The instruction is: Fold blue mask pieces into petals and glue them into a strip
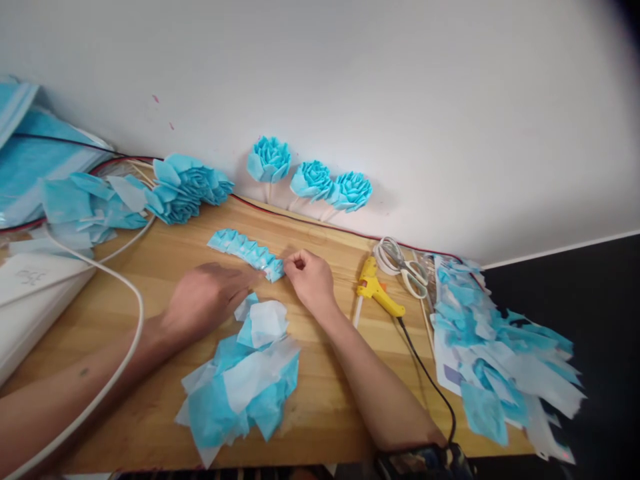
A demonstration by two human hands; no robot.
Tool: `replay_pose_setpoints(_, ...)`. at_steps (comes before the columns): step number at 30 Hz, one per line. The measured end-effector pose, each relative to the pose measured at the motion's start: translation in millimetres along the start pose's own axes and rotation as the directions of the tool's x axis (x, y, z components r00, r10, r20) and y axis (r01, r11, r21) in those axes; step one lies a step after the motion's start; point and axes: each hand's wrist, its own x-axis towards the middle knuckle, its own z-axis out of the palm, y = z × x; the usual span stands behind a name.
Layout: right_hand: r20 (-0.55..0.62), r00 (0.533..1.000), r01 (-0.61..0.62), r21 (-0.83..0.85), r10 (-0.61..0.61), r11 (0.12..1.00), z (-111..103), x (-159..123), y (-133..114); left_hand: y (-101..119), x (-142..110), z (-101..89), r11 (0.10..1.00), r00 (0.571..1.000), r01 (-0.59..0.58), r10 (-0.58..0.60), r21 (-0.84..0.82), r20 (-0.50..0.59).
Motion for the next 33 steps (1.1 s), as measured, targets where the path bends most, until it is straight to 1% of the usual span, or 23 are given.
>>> replay_pose_setpoints(2,0.004,1.0,-0.007,0.005,0.007,1.0,0,0,0,1,3,0.5,0.997,0.997,0.013,-0.019,0.077,0.072)
replay_pose_setpoints(5,0.013,1.0,-0.012,0.013,0.011,1.0,-1,1,1,3,7,-0.7,0.987,0.977,0.042,-0.073,0.158,0.199)
replay_pose_setpoints(7,0.014,1.0,-0.006,0.014,0.006,1.0,0,2,2,4,9,-1.9,0.981,0.965,0.051,-0.097,0.188,0.242)
replay_pose_setpoints(10,-0.003,1.0,0.01,0.004,-0.01,1.0,0,2,2,5,9,-3.2,0.975,0.959,0.065,-0.12,0.214,0.258)
replay_pose_setpoints(15,-0.011,0.998,0.059,-0.01,-0.059,0.998,0,5,6,10,11,-4.8,0.963,0.955,0.082,-0.15,0.258,0.255)
replay_pose_setpoints(17,-0.01,0.994,0.105,0.035,-0.104,0.994,-1,6,11,12,12,-5.9,0.959,0.951,0.083,-0.157,0.272,0.265)
replay_pose_setpoints(19,-0.049,0.985,0.167,0.113,-0.162,0.979,-2,7,15,14,13,-6.9,0.958,0.949,0.079,-0.157,0.276,0.275)
replay_pose_setpoints(21,-0.107,0.965,0.254,0.174,-0.238,0.951,-4,4,17,15,14,-7.4,0.959,0.944,0.085,-0.164,0.271,0.285)
replay_pose_setpoints(23,-0.124,0.926,0.375,0.178,-0.358,0.91,-5,0,16,15,15,-7.2,0.958,0.939,0.101,-0.182,0.27,0.293)
replay_pose_setpoints(25,-0.085,0.864,0.504,0.147,-0.497,0.851,-6,-4,12,14,15,-7.2,0.954,0.937,0.113,-0.195,0.277,0.29)
replay_pose_setpoints(27,-0.028,0.807,0.589,0.089,-0.589,0.803,-6,-6,9,14,15,-7.7,0.954,0.942,0.103,-0.184,0.28,0.282)
replay_pose_setpoints(29,0.021,0.781,0.623,0.028,-0.624,0.781,-6,-7,6,15,15,-8.9,0.957,0.945,0.088,-0.169,0.277,0.281)
replay_pose_setpoints(33,0.074,0.778,0.627,-0.041,-0.624,0.778,-5,-5,5,15,16,-10.1,0.961,0.944,0.08,-0.158,0.264,0.289)
